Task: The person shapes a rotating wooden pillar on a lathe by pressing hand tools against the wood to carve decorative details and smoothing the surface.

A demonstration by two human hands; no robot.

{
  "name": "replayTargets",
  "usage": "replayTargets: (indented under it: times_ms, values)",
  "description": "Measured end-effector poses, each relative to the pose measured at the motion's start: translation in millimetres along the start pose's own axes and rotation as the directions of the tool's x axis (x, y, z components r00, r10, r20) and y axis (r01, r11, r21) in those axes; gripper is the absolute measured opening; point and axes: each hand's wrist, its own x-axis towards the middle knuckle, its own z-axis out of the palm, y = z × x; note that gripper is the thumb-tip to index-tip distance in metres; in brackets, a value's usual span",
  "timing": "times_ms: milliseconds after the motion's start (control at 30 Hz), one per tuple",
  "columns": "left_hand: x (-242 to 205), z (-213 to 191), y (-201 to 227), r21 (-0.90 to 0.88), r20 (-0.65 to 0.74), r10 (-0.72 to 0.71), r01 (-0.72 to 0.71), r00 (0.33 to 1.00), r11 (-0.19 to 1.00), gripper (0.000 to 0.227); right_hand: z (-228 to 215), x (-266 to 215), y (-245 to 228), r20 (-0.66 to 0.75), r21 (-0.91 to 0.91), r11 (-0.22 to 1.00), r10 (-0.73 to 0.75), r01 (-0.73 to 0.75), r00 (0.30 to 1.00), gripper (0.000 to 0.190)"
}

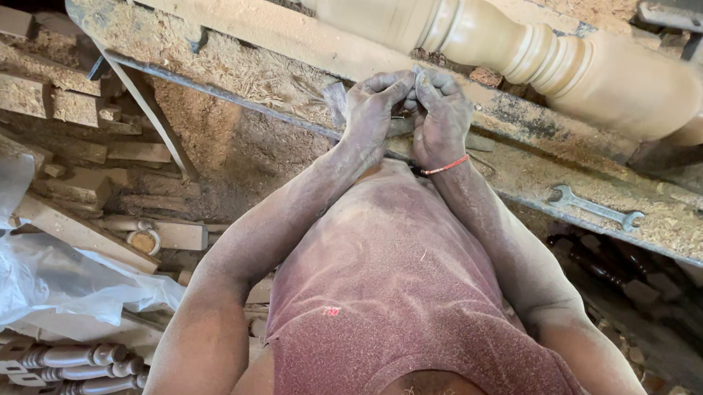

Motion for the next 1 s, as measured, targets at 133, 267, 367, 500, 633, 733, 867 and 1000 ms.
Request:
replayTargets:
  times_ms: [133,267,367,500,633,733,867,1000]
  values:
    - [-6,-10,-5,0.025,-0.005,0.053,-0.053,0.999,0.998,0.017,-2,-10,3,0.021,-0.032,0.998,0.060,-0.059,0.998,0.008]
    - [-15,-23,-10,0.028,-0.012,0.206,-0.206,0.978,0.978,0.013,0,-18,10,0.098,-0.084,0.995,0.066,-0.057,0.993,0.007]
    - [-25,-43,-10,0.044,-0.010,0.271,-0.270,0.963,0.962,0.011,1,-21,23,0.103,-0.091,0.986,0.148,-0.139,0.984,0.006]
    - [-28,-68,0,0.133,0.061,0.379,-0.383,0.924,0.914,0.013,9,-22,33,0.224,-0.005,0.978,0.204,-0.208,0.953,0.006]
    - [-25,-93,22,0.358,0.240,0.527,-0.579,0.815,0.732,0.010,23,-23,41,0.221,0.037,0.960,0.262,-0.276,0.940,0.013]
    - [-15,-106,47,0.303,0.143,0.279,-0.311,0.950,0.901,0.019,46,-23,60,0.195,0.101,0.963,0.228,-0.251,0.954,0.014]
    - [4,-127,85,0.326,0.298,0.298,-0.390,0.907,0.861,0.021,78,-17,84,0.156,0.148,0.973,0.153,-0.176,0.976,0.014]
    - [16,-142,116,0.318,0.390,0.215,-0.350,0.896,0.881,0.019,109,-16,106,0.089,0.235,0.969,0.054,-0.073,0.995,0.010]
